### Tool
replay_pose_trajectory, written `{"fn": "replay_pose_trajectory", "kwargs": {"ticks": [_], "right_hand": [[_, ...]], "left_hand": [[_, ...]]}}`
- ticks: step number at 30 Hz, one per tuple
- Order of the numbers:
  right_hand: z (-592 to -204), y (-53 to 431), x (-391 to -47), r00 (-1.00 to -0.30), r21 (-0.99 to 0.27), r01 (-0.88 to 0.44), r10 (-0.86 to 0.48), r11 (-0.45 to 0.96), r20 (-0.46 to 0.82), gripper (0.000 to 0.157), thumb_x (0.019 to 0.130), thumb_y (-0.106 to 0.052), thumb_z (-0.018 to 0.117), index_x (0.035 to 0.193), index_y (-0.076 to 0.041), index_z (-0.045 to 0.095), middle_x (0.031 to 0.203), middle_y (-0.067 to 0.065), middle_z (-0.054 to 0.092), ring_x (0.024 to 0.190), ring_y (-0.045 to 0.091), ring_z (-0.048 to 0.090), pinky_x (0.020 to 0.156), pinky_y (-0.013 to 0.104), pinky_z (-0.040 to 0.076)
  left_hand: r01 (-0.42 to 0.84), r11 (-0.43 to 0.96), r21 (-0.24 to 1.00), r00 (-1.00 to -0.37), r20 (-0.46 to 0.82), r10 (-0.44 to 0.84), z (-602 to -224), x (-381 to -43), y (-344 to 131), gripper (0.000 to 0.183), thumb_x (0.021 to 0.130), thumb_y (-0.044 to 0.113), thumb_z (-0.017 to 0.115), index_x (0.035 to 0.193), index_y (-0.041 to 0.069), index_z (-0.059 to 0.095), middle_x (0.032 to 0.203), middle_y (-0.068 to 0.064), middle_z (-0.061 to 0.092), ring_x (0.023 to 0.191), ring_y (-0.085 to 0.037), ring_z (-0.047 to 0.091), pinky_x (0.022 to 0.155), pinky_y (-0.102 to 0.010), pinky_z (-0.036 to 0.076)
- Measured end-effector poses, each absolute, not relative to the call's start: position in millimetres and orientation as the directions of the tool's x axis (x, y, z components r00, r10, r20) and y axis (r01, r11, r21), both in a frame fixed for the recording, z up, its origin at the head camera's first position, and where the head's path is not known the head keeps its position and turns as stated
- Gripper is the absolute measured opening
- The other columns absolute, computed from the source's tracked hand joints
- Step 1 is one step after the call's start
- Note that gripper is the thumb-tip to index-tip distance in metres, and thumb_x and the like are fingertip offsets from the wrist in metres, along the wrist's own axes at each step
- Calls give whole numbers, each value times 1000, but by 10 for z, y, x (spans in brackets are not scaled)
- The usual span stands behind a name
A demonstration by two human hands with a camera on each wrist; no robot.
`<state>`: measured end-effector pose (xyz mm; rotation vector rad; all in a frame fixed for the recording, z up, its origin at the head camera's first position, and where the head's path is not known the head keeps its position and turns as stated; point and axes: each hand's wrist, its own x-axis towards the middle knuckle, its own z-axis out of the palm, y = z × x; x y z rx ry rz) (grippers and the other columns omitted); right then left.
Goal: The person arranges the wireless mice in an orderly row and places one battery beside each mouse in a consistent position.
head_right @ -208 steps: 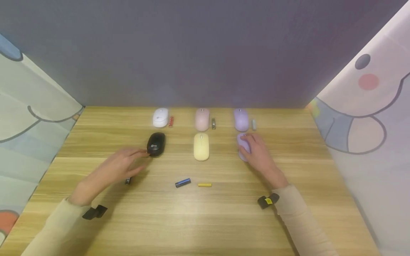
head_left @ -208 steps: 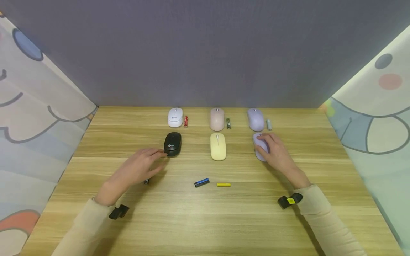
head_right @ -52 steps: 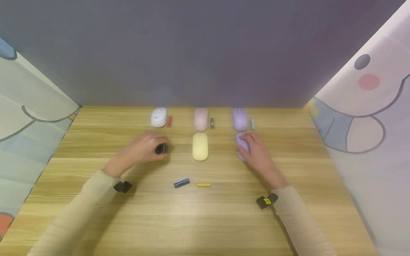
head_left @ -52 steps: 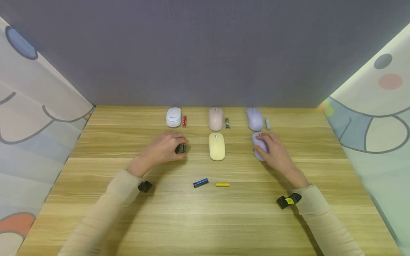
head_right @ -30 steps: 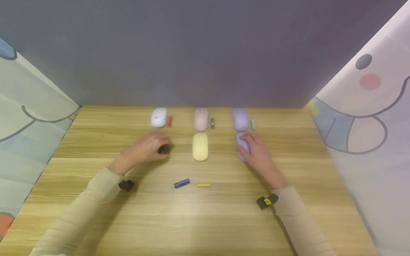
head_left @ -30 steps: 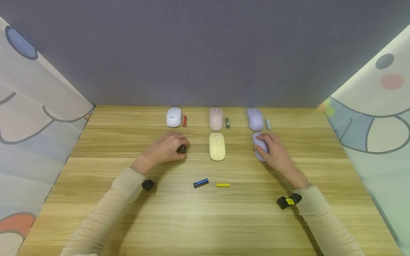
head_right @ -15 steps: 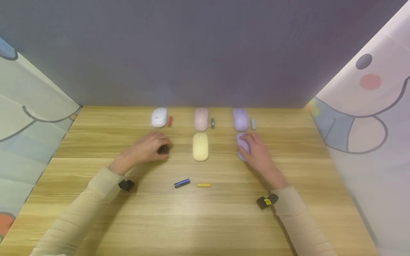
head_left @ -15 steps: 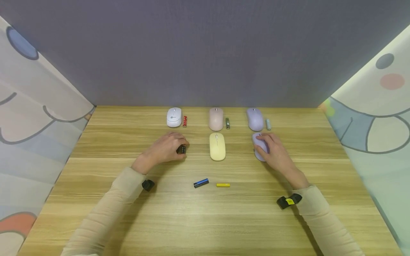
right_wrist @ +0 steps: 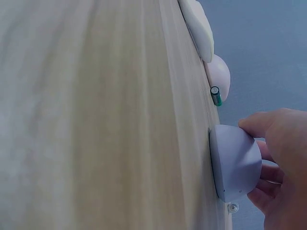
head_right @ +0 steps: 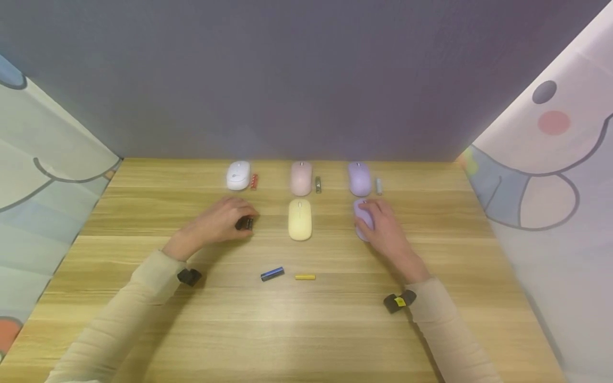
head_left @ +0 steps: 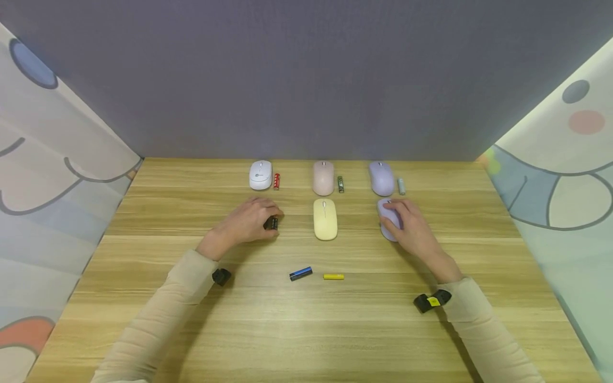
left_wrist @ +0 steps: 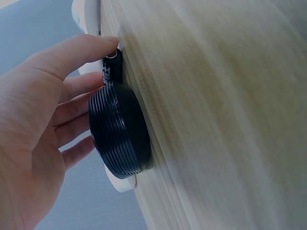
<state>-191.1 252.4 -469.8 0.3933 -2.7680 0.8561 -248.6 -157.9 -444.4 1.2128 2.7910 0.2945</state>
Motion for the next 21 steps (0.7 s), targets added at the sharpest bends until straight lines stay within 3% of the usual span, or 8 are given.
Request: {"fn": "replay_pose_trajectory", "kwargs": {"ticks": [21], "right_hand": [[-4670, 2518, -1898, -952, -531, -287, -179, 797, 246, 38, 97, -12, 72, 128, 7, 61, 134, 27, 55, 128, 48, 50, 107, 65, 43]], "left_hand": [[714, 665, 221, -683, 6, 731, -4466, -2470, -1595, 52, 87, 33, 84, 128, 4, 70, 131, -15, 68, 127, -35, 60, 118, -57, 37]]}}
